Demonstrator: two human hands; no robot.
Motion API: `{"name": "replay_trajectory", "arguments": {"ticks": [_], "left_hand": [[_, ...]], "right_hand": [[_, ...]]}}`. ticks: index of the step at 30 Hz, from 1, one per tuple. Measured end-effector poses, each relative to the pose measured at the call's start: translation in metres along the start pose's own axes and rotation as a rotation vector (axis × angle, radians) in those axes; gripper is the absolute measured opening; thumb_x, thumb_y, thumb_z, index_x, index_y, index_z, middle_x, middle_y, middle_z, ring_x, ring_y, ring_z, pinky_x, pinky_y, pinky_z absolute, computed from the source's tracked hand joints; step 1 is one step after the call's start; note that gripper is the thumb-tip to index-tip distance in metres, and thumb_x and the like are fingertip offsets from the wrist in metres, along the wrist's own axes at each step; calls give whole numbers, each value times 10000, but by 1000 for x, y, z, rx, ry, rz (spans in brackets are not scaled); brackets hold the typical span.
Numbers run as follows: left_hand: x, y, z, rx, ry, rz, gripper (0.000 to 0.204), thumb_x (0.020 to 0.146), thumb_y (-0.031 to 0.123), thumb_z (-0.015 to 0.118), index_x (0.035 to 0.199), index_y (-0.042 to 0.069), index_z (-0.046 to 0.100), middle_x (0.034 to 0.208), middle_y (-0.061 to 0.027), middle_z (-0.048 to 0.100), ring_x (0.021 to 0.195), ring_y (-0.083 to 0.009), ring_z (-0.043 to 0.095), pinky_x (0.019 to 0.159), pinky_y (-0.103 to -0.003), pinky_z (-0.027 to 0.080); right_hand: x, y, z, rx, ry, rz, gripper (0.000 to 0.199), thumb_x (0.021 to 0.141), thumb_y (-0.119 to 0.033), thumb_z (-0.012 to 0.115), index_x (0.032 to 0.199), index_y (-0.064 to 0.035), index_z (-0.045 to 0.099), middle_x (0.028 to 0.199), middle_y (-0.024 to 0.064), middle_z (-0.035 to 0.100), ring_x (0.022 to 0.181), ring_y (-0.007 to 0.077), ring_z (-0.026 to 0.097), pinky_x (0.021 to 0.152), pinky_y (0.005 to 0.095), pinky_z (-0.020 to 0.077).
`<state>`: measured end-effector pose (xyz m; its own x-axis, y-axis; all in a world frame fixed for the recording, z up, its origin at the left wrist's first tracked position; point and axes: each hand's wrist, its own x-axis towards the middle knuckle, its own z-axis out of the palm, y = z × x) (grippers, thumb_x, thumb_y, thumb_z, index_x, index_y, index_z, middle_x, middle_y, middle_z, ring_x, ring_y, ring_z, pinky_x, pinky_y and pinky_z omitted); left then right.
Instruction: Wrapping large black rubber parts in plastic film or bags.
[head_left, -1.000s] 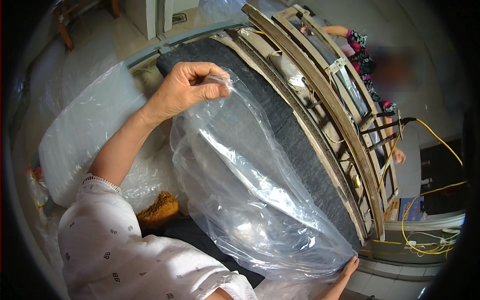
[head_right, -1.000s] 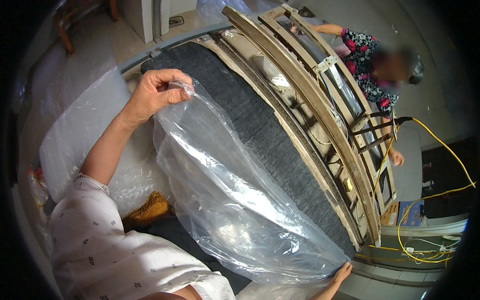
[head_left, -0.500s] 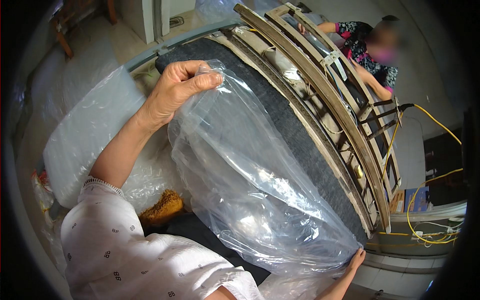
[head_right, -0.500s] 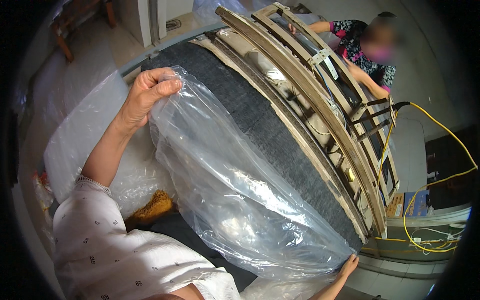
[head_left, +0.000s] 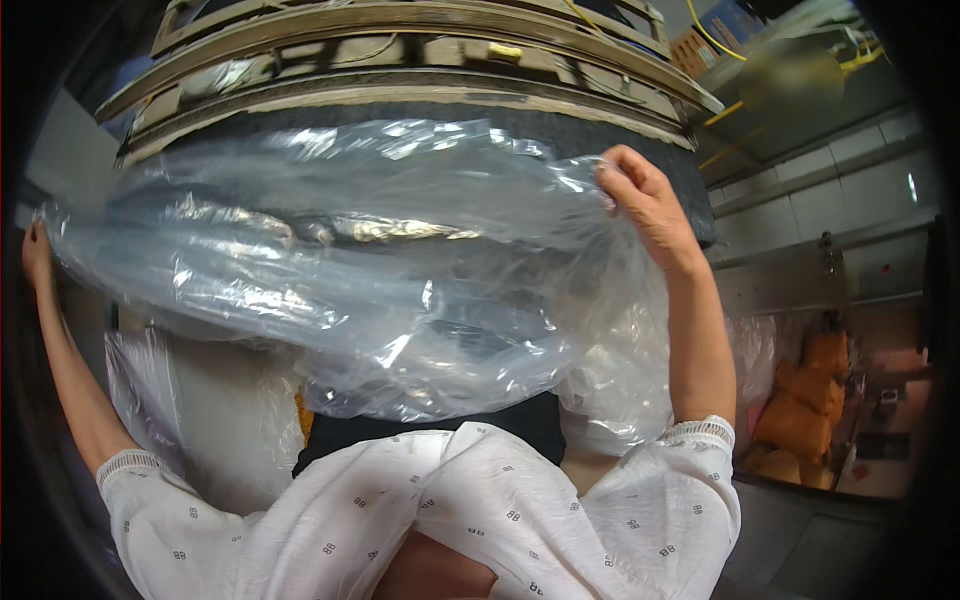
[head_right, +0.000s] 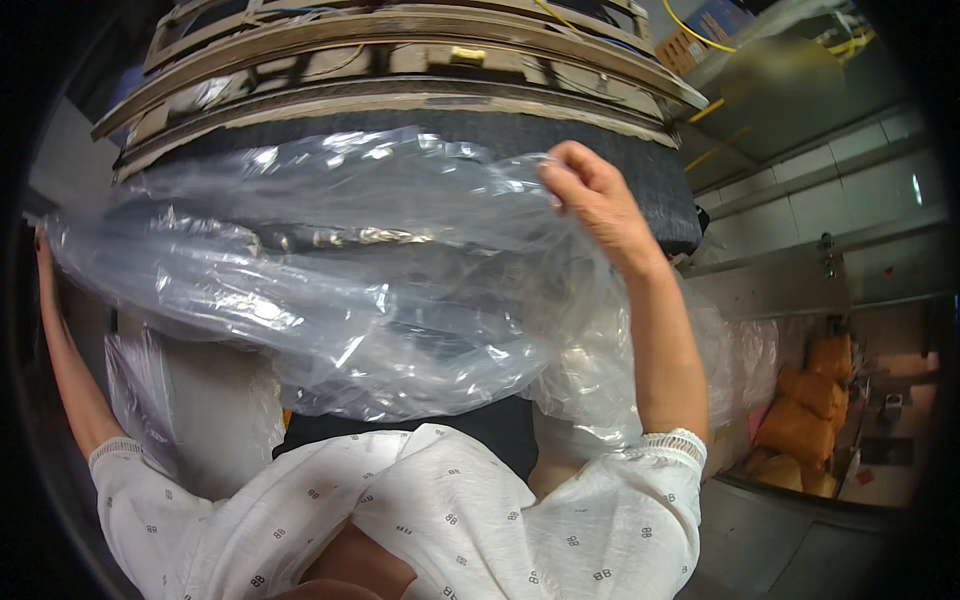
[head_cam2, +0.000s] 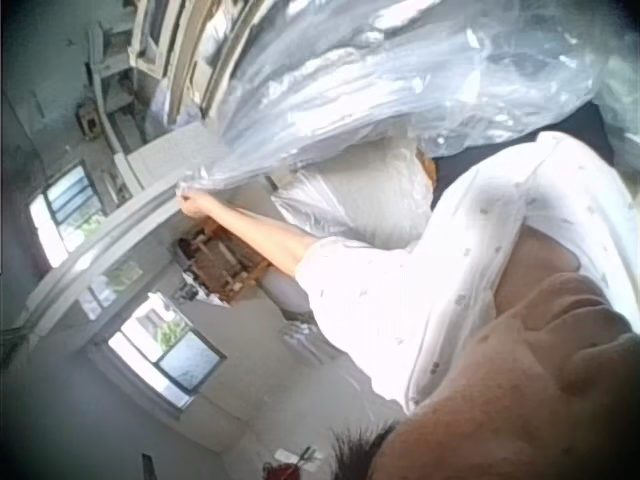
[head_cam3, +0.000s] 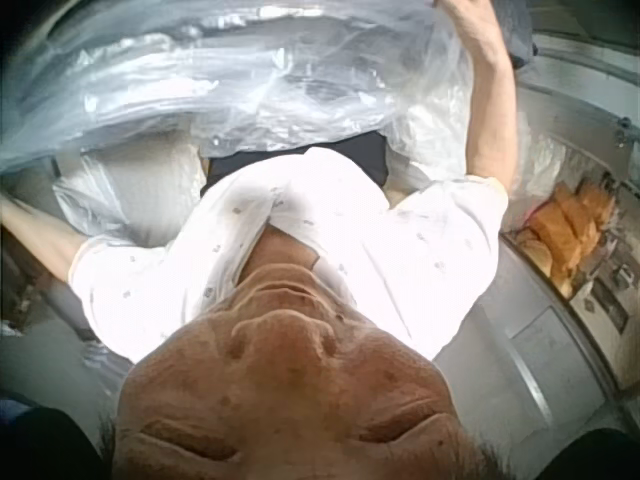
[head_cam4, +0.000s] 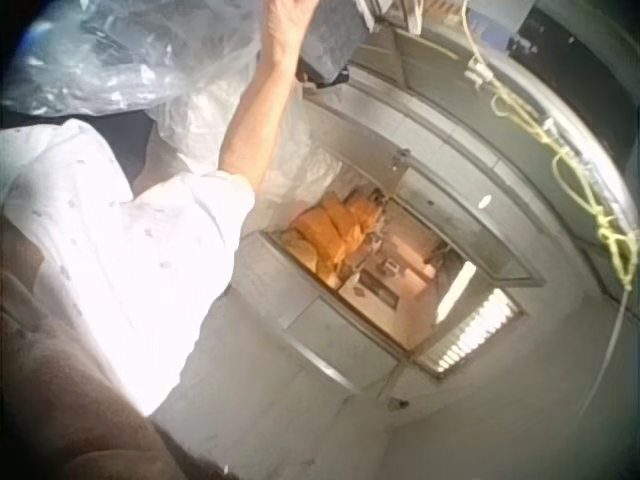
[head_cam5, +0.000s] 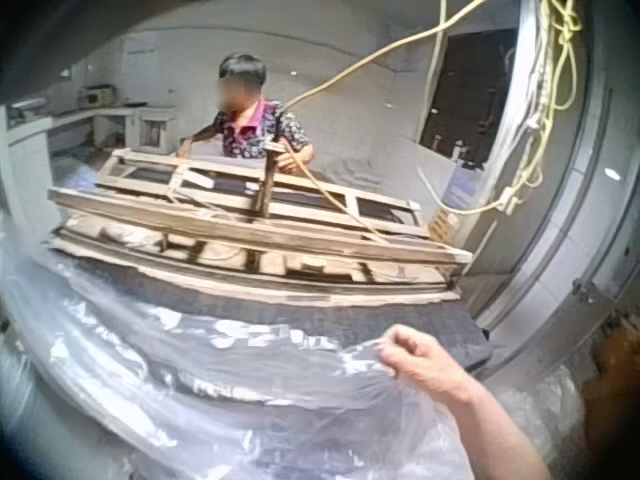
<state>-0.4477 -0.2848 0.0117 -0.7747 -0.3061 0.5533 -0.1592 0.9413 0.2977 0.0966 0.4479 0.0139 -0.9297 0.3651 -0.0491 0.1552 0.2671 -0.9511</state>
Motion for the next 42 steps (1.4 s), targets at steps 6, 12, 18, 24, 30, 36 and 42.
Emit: {"name": "replay_trajectory", "arguments": {"ticks": [6,12,18,24,30,36,42], "left_hand": [[-316,330,-122,-901,-745,536,311,865,209,583,1157,102,581,1014,-22,607,837,-62,519,648,-189,396],[-472,418,-213,-1092,-652,1015,440,750,180,689,1138,29,545,1174,-125,531,944,-253,578,732,-315,475],[-474,419,-167,-879,-829,1086,225,796,140,654,960,11,570,951,-20,564,742,-71,495,607,-201,401],[-456,401,-153,-1189,-1112,668,109,826,116,627,812,26,568,786,47,459,713,-46,428,643,-184,348],[-455,419,-51,-1373,-834,403,172,797,192,668,836,24,663,775,16,565,693,-71,483,642,-218,387],[-441,446,-5,-1171,-486,309,258,746,280,684,848,43,687,796,-74,614,724,-182,577,659,-283,433],[-435,473,3,-1110,-365,187,210,697,266,698,791,78,695,781,-103,603,742,-253,592,676,-323,452]], "right_hand": [[-34,-4,9,109,146,-69,122,887,-167,568,848,-61,521,682,-40,484,602,31,439,539,180,370],[-46,-7,14,98,112,-184,108,900,-157,550,879,-55,520,731,-43,489,662,33,454,594,188,385],[-54,11,-11,64,248,-238,105,887,-141,555,853,-48,522,709,-53,472,645,24,433,587,176,372],[-28,18,-23,-38,284,-276,128,890,-144,530,830,-30,531,695,-56,448,653,30,388,592,182,338],[62,76,4,-63,528,-372,153,813,-155,604,778,-6,589,629,-12,532,599,54,440,552,227,391],[113,87,33,-147,711,-293,178,768,-184,642,760,-8,619,625,73,577,577,128,510,584,276,427],[151,87,37,-283,849,-230,205,732,-225,658,764,-24,632,688,133,615,622,256,569,628,343,445]]}}
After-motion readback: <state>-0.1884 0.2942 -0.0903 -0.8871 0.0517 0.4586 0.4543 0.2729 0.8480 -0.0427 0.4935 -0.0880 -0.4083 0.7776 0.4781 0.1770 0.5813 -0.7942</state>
